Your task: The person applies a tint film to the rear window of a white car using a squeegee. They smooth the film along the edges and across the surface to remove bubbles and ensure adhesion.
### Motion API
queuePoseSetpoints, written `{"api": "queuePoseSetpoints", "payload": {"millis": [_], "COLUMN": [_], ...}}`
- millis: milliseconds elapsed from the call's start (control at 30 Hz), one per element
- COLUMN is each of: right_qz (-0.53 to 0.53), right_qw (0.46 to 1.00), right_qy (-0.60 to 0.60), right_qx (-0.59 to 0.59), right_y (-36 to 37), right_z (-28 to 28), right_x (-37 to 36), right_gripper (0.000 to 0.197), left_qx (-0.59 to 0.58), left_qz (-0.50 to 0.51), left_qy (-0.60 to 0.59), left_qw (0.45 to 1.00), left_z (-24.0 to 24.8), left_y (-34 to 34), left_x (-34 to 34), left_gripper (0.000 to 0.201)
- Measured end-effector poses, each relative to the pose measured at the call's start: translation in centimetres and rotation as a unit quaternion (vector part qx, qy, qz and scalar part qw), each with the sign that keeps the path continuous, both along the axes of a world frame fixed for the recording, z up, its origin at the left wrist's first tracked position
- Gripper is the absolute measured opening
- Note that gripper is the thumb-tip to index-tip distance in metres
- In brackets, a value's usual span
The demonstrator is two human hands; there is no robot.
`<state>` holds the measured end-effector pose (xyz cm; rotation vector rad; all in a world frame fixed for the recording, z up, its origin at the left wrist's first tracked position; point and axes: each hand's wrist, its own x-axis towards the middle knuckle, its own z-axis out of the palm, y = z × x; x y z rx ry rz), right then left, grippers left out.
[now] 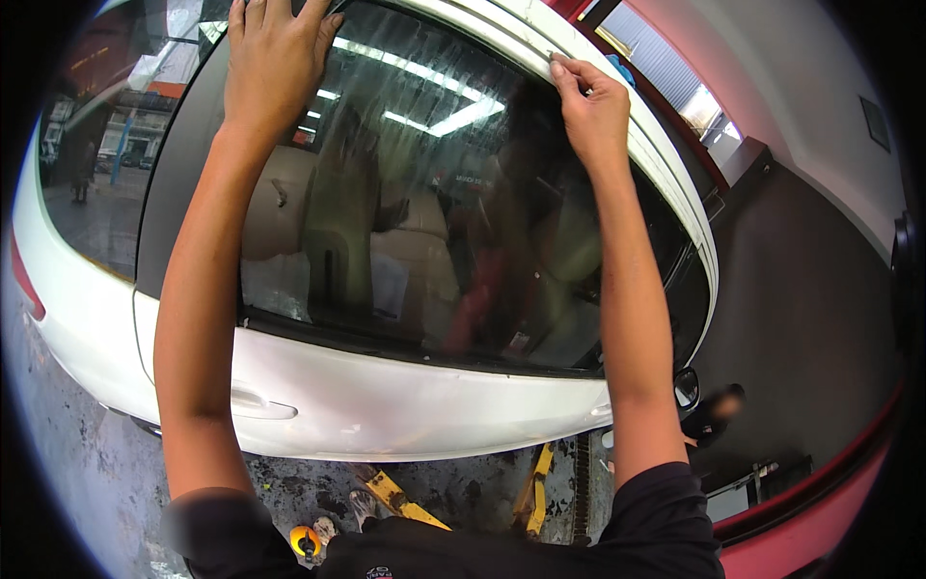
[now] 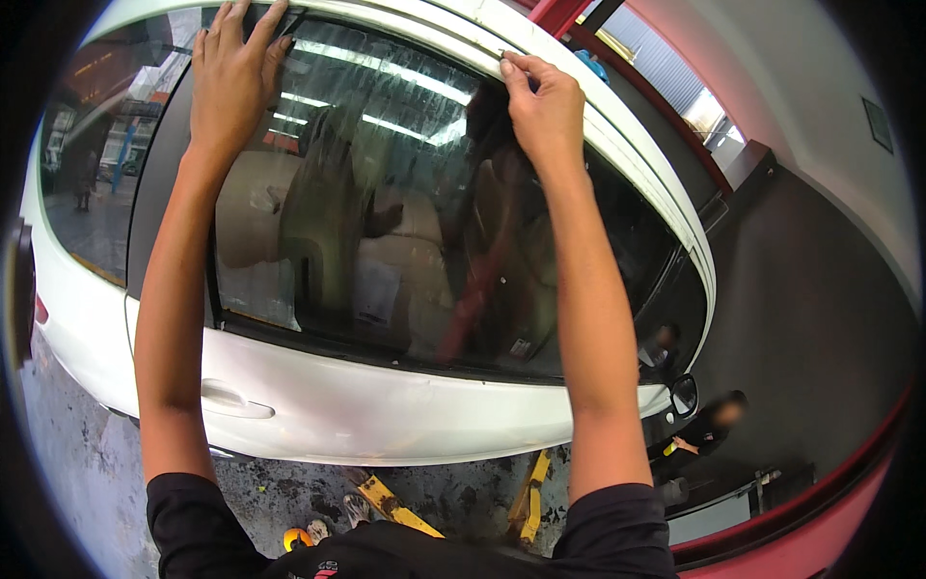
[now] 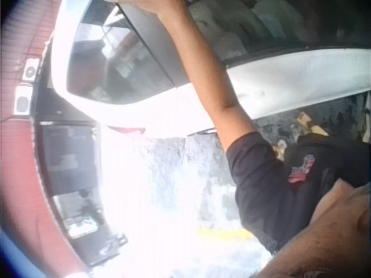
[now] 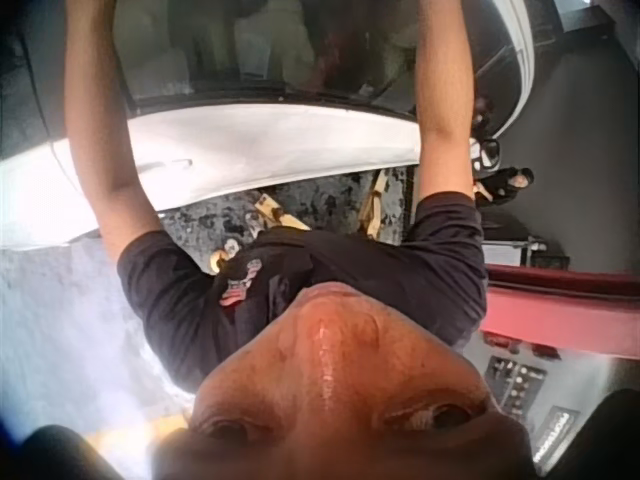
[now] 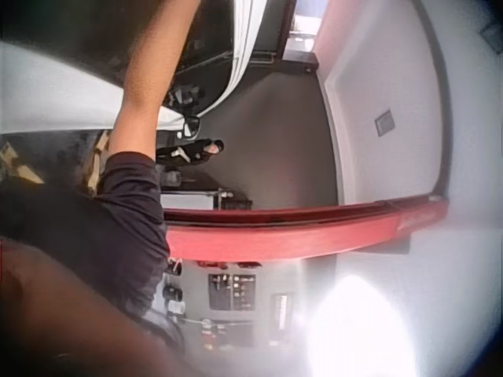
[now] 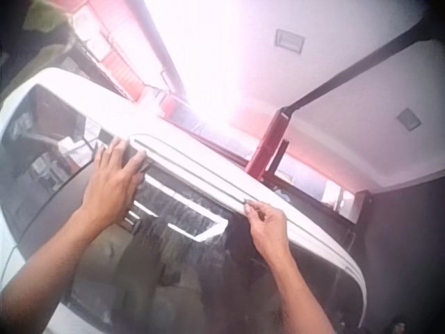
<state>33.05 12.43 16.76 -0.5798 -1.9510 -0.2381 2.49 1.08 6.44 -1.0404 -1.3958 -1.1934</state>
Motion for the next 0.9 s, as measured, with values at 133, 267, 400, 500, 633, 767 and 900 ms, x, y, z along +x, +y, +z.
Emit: {"api": "queuePoseSetpoints", "payload": {"millis": [133, 267, 400, 500, 633, 767, 900], "right_qz": [-0.067, -0.106, -0.012, -0.050, -0.110, -0.012, -0.124], "right_qw": [0.986, 0.971, 0.997, 0.989, 0.976, 0.995, 0.976], "right_qy": [-0.077, 0.034, -0.042, -0.110, 0.037, 0.019, -0.115], "right_qx": [0.135, 0.213, 0.068, 0.090, 0.182, 0.101, 0.138], "right_y": [-0.3, -0.4, 0.5, -0.6, -0.6, 0.5, -0.5], "right_z": [0.7, -2.3, 0.2, 0.9, -2.7, -1.2, 0.5], "right_x": [0.6, -1.8, -0.1, 0.0, -2.3, -1.5, -0.3], "right_gripper": [0.022, 0.021, 0.028, 0.026, 0.022, 0.026, 0.026], "left_qx": [0.012, 0.024, 0.025, 0.029, 0.025, 0.017, 0.034], "left_qz": [-0.007, 0.007, 0.024, 0.013, 0.015, 0.012, 0.033], "left_qy": [0.003, 0.003, 0.012, 0.009, 0.008, 0.006, 0.010], "left_qw": [1.000, 1.000, 0.999, 0.999, 1.000, 1.000, 0.999], "left_z": [0.1, 0.1, -0.1, -0.2, 0.1, -0.1, -0.5], "left_y": [-0.4, 0.4, 0.4, 0.4, 0.5, 0.4, 0.5], "left_x": [-0.3, 0.3, -0.3, -0.8, 0.0, 0.1, -0.2], "left_gripper": [0.044, 0.044, 0.044, 0.043, 0.044, 0.046, 0.047]}}
